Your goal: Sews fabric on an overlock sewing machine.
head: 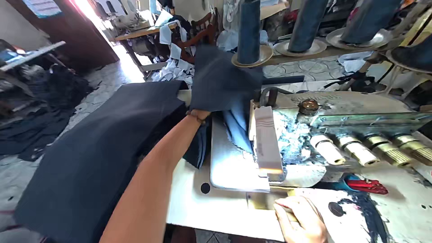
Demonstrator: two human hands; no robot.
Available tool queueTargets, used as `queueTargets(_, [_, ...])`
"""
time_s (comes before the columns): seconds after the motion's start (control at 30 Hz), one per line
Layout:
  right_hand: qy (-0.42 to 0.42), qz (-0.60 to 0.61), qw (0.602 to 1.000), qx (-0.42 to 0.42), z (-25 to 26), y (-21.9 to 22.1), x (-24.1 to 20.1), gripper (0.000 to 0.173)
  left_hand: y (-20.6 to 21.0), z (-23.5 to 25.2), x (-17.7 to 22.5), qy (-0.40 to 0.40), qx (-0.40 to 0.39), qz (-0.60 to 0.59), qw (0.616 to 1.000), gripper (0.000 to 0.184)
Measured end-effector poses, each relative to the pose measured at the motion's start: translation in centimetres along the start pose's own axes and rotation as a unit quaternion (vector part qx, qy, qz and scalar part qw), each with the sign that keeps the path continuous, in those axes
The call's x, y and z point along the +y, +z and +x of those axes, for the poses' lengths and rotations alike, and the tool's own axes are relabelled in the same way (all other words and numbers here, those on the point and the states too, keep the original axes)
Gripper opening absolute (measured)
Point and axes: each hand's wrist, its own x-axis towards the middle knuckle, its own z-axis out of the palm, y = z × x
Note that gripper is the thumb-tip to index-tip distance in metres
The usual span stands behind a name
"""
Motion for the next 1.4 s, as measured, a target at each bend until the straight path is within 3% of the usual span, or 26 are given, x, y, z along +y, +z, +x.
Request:
queueTargets(0.1, [-0.023, -0.002, 1.000, 0.015, -0.1, 0.3, 0.2, 0.023, -2.4, -5.9, -2.0, 0.088, -0.126, 0.163, 0.975, 0.034])
queueTargets(0.13, [-0.031, -0.003, 0.999, 0.019, -0.1, 0.5, 0.3, 0.024, -3.3, -8.7, -3.3, 0.106, -0.124, 0.178, 0.970, 0.027])
queueTargets(0.2, [-0.046, -0.006, 0.999, 0.025, 0.0, 0.6, 0.4, 0.027, -5.7, -15.3, -6.5, 0.112, -0.029, 0.158, 0.981, 0.026])
queueTargets(0.3, [-0.054, -0.015, 0.998, 0.025, -0.1, 0.7, 0.3, 0.031, -8.4, -23.0, -12.3, 0.003, 0.143, 0.166, 0.976, 0.033])
queueTargets(0.37, [-0.059, -0.024, 0.998, 0.021, -0.1, 0.6, 0.2, 0.033, -8.8, -25.8, -15.8, -0.081, 0.165, 0.174, 0.967, 0.050])
queueTargets(0.4, [-0.063, -0.027, 0.997, 0.020, 0.0, 0.6, 0.2, 0.033, -8.5, -26.6, -17.1, -0.090, 0.170, 0.174, 0.966, 0.049])
queueTargets(0.47, [-0.065, -0.033, 0.997, 0.020, 0.0, 0.6, 0.0, 0.033, -7.5, -27.3, -18.5, -0.049, 0.199, 0.179, 0.962, 0.030])
queueTargets(0.57, [-0.065, -0.045, 0.997, 0.023, -0.2, 0.3, -0.2, 0.034, -7.4, -27.8, -17.6, -0.030, 0.222, 0.151, 0.963, 0.021])
queueTargets(0.8, [-0.085, -0.034, 0.995, 0.050, -0.5, -0.1, -0.4, 0.031, -11.3, -27.1, -18.2, -0.097, 0.208, 0.008, 0.973, 0.032])
queueTargets(0.9, [-0.002, 0.114, 0.993, -0.022, -1.7, 0.0, -4.4, 0.026, -11.7, -28.7, -15.4, -0.107, 0.229, -0.067, 0.965, 0.037])
queueTargets(0.97, [0.096, 0.307, 0.930, -0.176, -3.2, 0.9, -8.2, 0.033, -9.8, -30.6, -12.3, -0.047, 0.184, -0.103, 0.976, 0.035])
queueTargets(1.03, [0.156, 0.483, 0.797, -0.329, -5.0, 3.2, -10.9, 0.053, -5.7, -32.9, -9.4, 0.024, 0.082, -0.126, 0.988, 0.034])
queueTargets(1.1, [0.225, 0.568, 0.695, -0.380, -5.5, 5.2, -12.7, 0.070, -1.3, -35.9, -6.5, 0.072, -0.044, -0.145, 0.986, 0.035])
queueTargets(1.13, [0.268, 0.580, 0.680, -0.360, -5.4, 5.4, -13.3, 0.064, 0.7, -37.7, -5.3, 0.092, -0.104, -0.160, 0.977, 0.033])
queueTargets(1.17, [0.322, 0.569, 0.685, -0.322, -5.2, 5.2, -13.7, 0.048, 2.6, -39.6, -4.5, 0.116, -0.162, -0.176, 0.964, 0.031])
queueTargets(1.23, [0.399, 0.514, 0.719, -0.245, -4.5, 4.4, -13.6, 0.033, 5.4, -42.8, -3.9, 0.185, -0.284, -0.194, 0.921, 0.027])
queueTargets(1.3, [0.399, 0.466, 0.758, -0.221, -4.9, 4.2, -12.7, 0.017, 6.7, -43.7, -4.1, 0.282, -0.349, -0.173, 0.877, 0.023])
queueTargets(1.33, [0.377, 0.465, 0.769, -0.225, -5.5, 4.2, -11.9, 0.016, 6.5, -43.2, -3.9, 0.313, -0.320, -0.147, 0.882, 0.021])
queueTargets(1.4, [0.323, 0.461, 0.790, -0.245, -7.4, 4.0, -10.6, 0.024, 5.5, -40.0, -3.1, 0.335, -0.170, -0.074, 0.924, 0.022])
